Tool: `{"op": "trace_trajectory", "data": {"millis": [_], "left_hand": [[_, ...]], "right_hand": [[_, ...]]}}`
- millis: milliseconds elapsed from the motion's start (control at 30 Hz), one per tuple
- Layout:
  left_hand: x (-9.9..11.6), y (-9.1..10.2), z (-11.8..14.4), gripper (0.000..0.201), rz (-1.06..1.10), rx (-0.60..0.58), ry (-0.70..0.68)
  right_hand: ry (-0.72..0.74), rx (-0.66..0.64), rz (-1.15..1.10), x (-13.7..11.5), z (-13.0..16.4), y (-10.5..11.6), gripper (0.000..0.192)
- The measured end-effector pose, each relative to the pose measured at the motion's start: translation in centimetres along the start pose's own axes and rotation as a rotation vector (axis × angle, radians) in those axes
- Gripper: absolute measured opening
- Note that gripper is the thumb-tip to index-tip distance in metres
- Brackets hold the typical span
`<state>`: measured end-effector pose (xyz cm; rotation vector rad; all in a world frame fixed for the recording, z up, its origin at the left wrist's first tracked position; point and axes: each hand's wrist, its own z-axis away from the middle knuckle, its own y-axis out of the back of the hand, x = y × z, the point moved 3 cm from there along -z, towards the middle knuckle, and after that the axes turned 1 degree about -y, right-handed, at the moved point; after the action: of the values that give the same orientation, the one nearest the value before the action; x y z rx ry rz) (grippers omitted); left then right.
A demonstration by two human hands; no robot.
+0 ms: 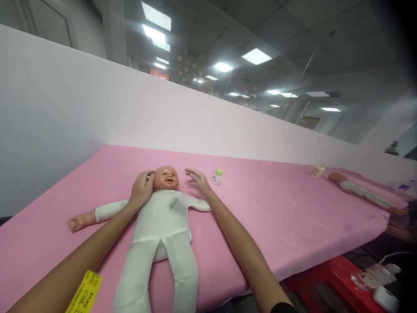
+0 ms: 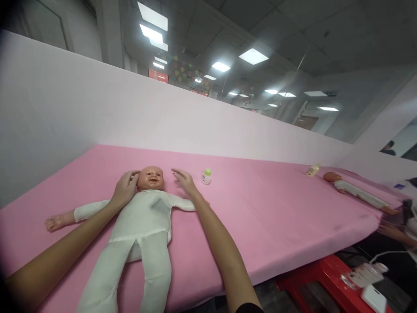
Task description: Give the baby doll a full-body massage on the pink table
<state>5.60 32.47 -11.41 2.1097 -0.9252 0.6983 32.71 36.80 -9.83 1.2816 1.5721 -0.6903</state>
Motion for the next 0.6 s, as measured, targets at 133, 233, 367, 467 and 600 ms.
{"op": "trace_trajectory", "data": {"millis": [133, 233, 367, 467, 600], "left_hand": [[0.5, 0.2, 0.1, 0.039, 0.015, 0.052, -0.006], [2.7, 0.9, 0.3, 0.036, 0.047, 0.134, -0.072], [9.0, 1.4, 0.5, 0.031, 0.204, 0.085, -0.151], [14.1, -0.7, 0.5, 0.031, 0.399, -0.161, -0.109], [17.7, -7.1, -0.3, 0.026, 0.561, -0.47, -0.03]], "right_hand": [[0.099, 0.31, -0.023, -0.6, -0.8, 6.0, 0.044], [0.136, 0.565, -0.01, -0.5, -0.7, 10.4, 0.042], [0.14, 0.757, 0.033, 0.1, 0.2, 14.3, 0.039], [0.118, 0.797, 0.063, 0.5, 0.7, 15.6, 0.037], [0.115, 0.787, 0.124, 0.4, 0.8, 15.8, 0.034]]}}
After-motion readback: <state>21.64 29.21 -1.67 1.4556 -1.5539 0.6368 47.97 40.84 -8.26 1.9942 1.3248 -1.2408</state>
